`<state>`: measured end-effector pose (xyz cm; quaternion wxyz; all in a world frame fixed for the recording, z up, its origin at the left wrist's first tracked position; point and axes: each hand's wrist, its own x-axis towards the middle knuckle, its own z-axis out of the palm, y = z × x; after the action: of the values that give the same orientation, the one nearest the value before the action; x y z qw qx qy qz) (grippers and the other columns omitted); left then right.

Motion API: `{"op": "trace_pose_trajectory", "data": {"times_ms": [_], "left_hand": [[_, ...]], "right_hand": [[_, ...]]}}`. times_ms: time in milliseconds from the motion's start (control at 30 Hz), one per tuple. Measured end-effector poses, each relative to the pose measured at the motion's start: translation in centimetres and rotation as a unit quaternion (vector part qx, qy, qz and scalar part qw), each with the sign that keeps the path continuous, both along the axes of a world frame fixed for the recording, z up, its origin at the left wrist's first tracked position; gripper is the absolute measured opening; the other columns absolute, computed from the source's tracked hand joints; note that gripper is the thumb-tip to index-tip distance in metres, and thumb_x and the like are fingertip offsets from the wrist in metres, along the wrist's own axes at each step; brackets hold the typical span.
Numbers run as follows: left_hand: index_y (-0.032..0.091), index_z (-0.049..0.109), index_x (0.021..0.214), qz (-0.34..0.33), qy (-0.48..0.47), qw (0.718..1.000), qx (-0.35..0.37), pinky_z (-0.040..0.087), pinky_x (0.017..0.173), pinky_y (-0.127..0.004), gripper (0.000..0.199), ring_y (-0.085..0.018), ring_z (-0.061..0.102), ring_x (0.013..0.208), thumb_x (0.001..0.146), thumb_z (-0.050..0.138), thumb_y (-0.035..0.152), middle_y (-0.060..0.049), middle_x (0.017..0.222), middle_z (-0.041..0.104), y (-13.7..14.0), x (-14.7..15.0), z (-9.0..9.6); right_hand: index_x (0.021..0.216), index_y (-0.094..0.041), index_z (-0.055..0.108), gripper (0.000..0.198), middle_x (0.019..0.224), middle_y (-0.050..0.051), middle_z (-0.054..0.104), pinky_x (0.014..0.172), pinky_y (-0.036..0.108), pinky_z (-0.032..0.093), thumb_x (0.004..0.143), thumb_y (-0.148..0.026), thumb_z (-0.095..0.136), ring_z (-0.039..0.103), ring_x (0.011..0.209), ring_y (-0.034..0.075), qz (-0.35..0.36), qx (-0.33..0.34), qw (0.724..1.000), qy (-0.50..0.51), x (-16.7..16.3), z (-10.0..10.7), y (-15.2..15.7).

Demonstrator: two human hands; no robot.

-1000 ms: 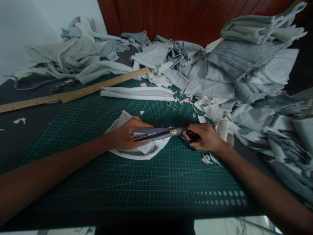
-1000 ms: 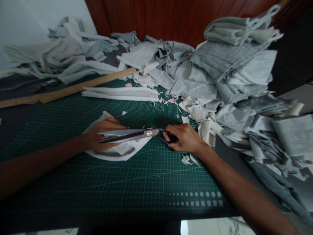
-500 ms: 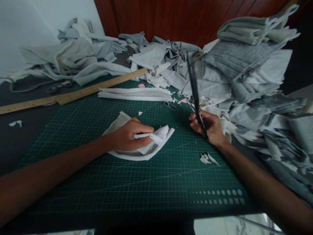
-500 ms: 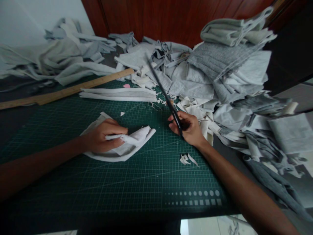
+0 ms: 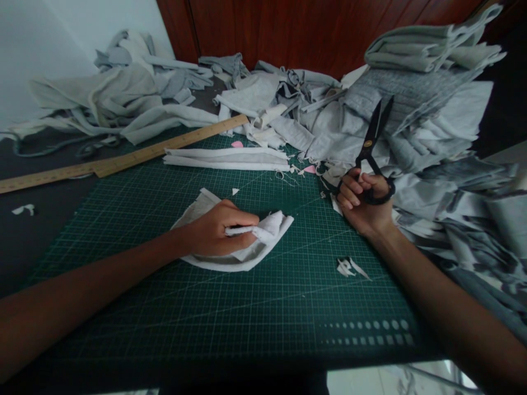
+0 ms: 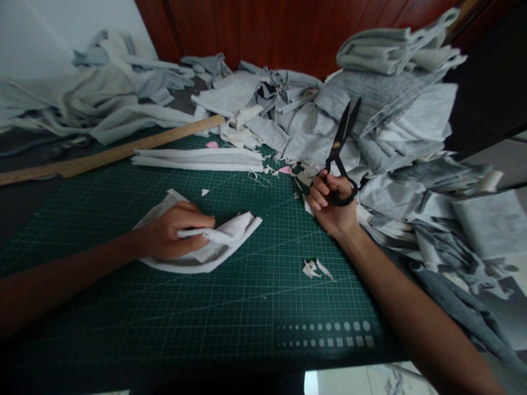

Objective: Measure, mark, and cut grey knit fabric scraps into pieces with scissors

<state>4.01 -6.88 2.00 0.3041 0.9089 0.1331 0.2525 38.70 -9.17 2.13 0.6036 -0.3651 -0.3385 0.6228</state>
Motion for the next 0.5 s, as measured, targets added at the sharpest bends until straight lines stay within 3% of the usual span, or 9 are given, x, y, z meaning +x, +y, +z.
{"op": "trace_pose_trajectory", "data": {"times_ms": [200, 300, 400, 500], "left_hand": [[0.02, 0.049, 0.067, -0.005, -0.001, 1.0, 0.006, 0.029, 0.052, -0.027, 0.035, -0.008, 0.043, 0.046, 0.102, 0.051, 0.026, 0.008, 0.054, 0.039, 0.01, 0.08, 0.05], [0.019, 0.056, 0.071, 0.008, 0.02, 1.0, 0.004, 0.033, 0.055, -0.026, 0.034, -0.008, 0.047, 0.049, 0.103, 0.049, 0.028, 0.007, 0.055, 0.046, 0.0, 0.07, 0.07], [0.019, 0.063, 0.077, 0.036, 0.029, 0.998, -0.045, 0.041, 0.062, -0.027, 0.04, -0.011, 0.054, 0.056, 0.106, 0.043, 0.037, 0.004, 0.061, 0.059, -0.11, 0.06, 0.09], [0.021, 0.065, 0.074, 0.098, 0.048, 0.986, -0.126, 0.049, 0.073, -0.028, 0.049, -0.014, 0.058, 0.065, 0.106, 0.038, 0.045, 0.001, 0.066, 0.062, -0.34, -0.01, 0.15]], "right_hand": [[0.086, -0.023, 0.061, 0.023, 0.064, -0.008, 0.027, 0.041, 0.02, 0.035, 0.077, -0.031, 0.081, 0.017, 0.05, 0.009, 0.011, -0.021, 0.999, -0.023, -0.64, -0.13, -0.03], [0.084, -0.023, 0.061, 0.024, 0.064, -0.008, 0.028, 0.042, 0.021, 0.035, 0.077, -0.032, 0.082, 0.018, 0.05, 0.009, 0.012, -0.025, 0.999, -0.04, -0.81, -0.11, 0.02], [0.083, -0.023, 0.06, 0.026, 0.064, -0.008, 0.029, 0.043, 0.021, 0.034, 0.077, -0.033, 0.083, 0.019, 0.05, 0.009, 0.02, -0.028, 0.998, -0.054, -0.93, -0.08, 0.04], [0.08, -0.023, 0.059, 0.026, 0.064, -0.007, 0.03, 0.043, 0.022, 0.034, 0.079, -0.034, 0.082, 0.02, 0.05, 0.008, 0.034, -0.033, 0.996, -0.073, -1.01, -0.05, 0.01]]}}
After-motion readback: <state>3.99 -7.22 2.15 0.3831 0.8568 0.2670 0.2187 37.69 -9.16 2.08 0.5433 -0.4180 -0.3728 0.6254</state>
